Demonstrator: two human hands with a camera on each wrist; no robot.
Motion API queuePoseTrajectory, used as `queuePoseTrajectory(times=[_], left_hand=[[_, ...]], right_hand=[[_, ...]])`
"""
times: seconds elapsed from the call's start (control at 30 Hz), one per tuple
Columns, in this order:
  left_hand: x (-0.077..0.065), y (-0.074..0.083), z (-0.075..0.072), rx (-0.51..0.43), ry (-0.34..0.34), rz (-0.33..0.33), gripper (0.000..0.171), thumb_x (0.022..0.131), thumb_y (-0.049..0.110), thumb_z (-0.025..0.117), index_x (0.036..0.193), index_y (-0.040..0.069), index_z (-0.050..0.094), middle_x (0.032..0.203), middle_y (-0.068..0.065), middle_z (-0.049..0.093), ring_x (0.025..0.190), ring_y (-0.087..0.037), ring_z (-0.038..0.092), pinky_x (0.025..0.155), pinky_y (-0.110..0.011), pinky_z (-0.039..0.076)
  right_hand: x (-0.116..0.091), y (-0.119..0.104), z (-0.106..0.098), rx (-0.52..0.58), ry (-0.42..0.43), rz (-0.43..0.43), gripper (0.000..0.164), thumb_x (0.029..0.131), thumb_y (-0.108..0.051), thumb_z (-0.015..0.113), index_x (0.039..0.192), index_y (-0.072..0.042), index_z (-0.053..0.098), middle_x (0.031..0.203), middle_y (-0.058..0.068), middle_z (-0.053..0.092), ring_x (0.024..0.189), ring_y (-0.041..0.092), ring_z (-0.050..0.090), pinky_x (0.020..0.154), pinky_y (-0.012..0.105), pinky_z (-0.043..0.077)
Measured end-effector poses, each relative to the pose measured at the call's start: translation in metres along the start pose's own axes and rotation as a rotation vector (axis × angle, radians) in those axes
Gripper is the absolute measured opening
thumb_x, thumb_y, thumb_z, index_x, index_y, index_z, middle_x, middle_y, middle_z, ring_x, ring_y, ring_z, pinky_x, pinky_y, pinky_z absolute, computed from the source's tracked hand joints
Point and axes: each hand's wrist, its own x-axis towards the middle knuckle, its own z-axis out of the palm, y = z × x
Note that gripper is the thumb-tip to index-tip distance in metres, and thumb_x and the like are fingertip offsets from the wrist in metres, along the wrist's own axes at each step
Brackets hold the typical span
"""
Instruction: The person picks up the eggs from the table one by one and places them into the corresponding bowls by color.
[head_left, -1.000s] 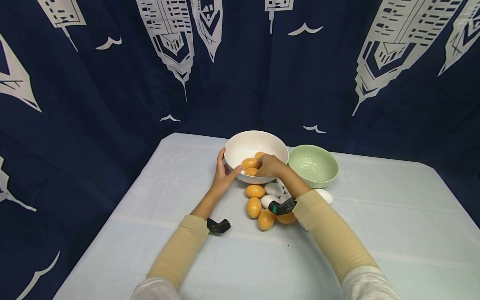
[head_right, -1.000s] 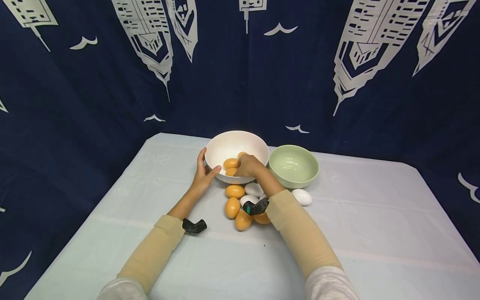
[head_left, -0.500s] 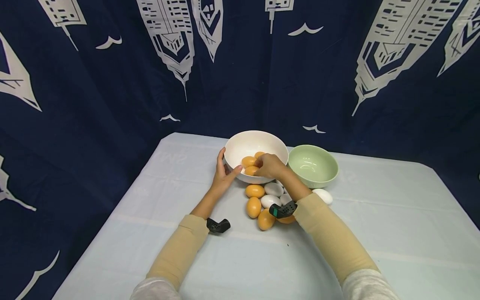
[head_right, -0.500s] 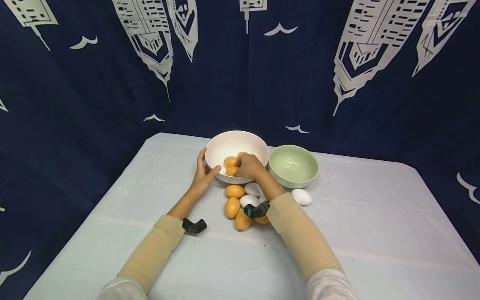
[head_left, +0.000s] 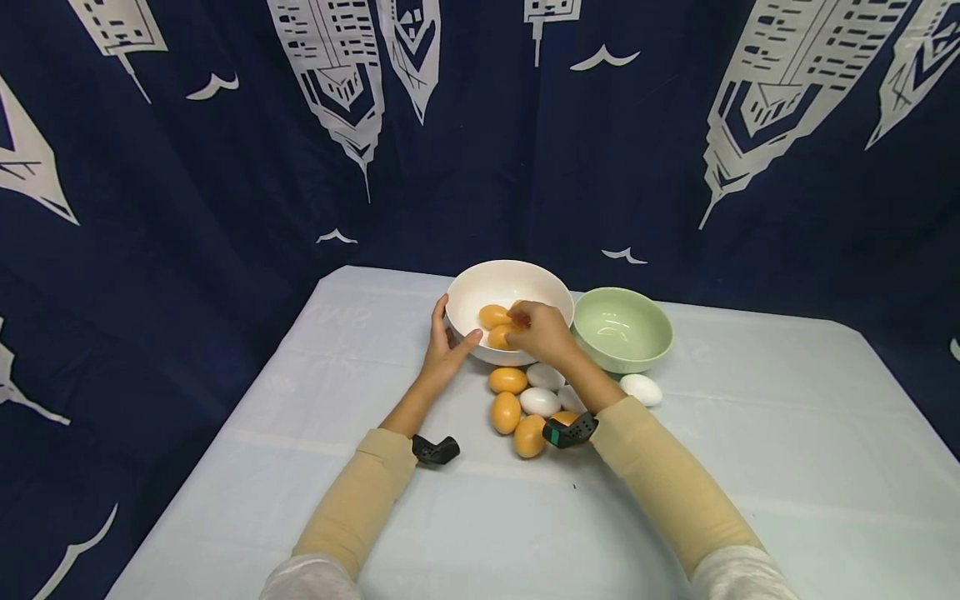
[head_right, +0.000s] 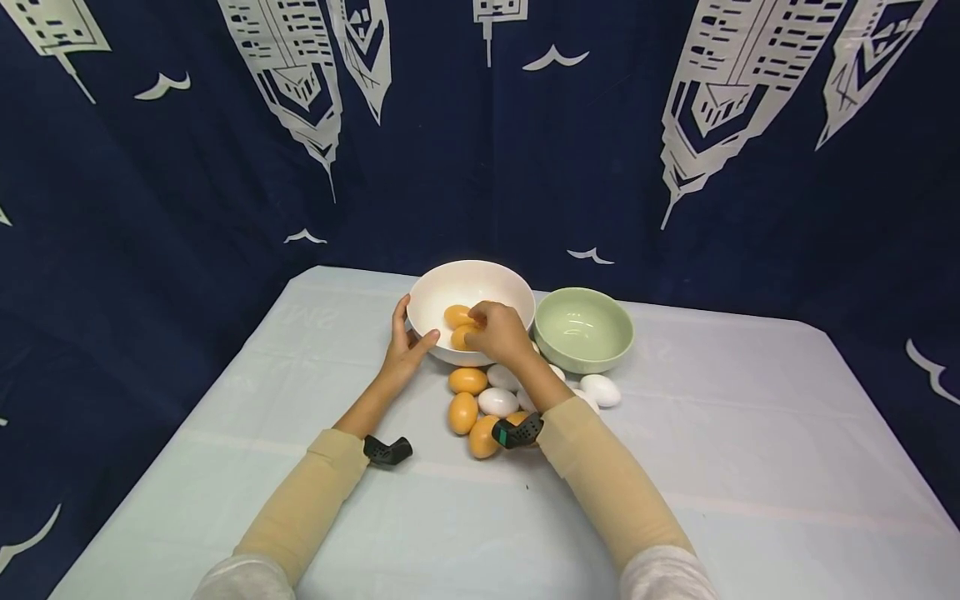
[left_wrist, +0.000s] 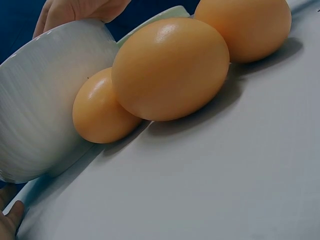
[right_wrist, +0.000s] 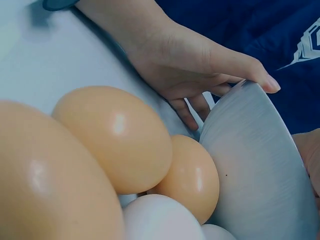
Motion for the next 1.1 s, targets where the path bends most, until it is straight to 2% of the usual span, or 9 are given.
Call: queuePoseTrajectory(times=[0.3, 0.53, 0.93, 1.1], left_hand=[[0.002, -0.003, 0.001, -0.001, -0.005, 0.002, 0.083, 0.095, 0.012, 0.061, 0.154, 0.002, 0.002, 0.160, -0.022, 0.002, 0.133, -0.046, 0.035, 0.109, -0.050, 0.031], [0.013, -0.037, 0.001, -0.002, 0.019, -0.005, 0.086, 0.095, 0.014, 0.062, 0.156, 0.015, 0.001, 0.162, -0.013, 0.000, 0.135, -0.040, 0.035, 0.109, -0.047, 0.032], [0.013, -0.039, 0.002, -0.017, 0.042, -0.017, 0.085, 0.094, 0.017, 0.064, 0.156, 0.021, 0.006, 0.162, -0.008, 0.002, 0.134, -0.035, 0.037, 0.107, -0.044, 0.036], [0.012, -0.038, 0.001, -0.012, 0.028, -0.023, 0.087, 0.095, 0.017, 0.063, 0.157, 0.019, 0.002, 0.162, -0.010, -0.002, 0.135, -0.040, 0.034, 0.108, -0.047, 0.034]], right_hand=[[-0.006, 0.001, -0.011, 0.183, 0.033, -0.028, 0.037, 0.085, -0.005, 0.073, 0.118, 0.008, 0.062, 0.117, 0.022, 0.064, 0.109, 0.033, 0.060, 0.097, 0.041, 0.047], [-0.020, 0.002, -0.020, 0.239, 0.039, -0.006, 0.040, 0.087, -0.007, 0.072, 0.121, 0.009, 0.060, 0.121, 0.022, 0.062, 0.113, 0.034, 0.058, 0.100, 0.043, 0.044], [-0.052, 0.008, -0.029, 0.343, 0.117, -0.038, 0.034, 0.087, -0.005, 0.071, 0.117, 0.007, 0.062, 0.116, 0.022, 0.063, 0.112, 0.034, 0.059, 0.100, 0.040, 0.045], [-0.064, 0.011, -0.032, 0.379, 0.119, -0.042, 0.033, 0.087, -0.001, 0.070, 0.117, 0.010, 0.061, 0.117, 0.025, 0.062, 0.113, 0.035, 0.059, 0.100, 0.038, 0.045]])
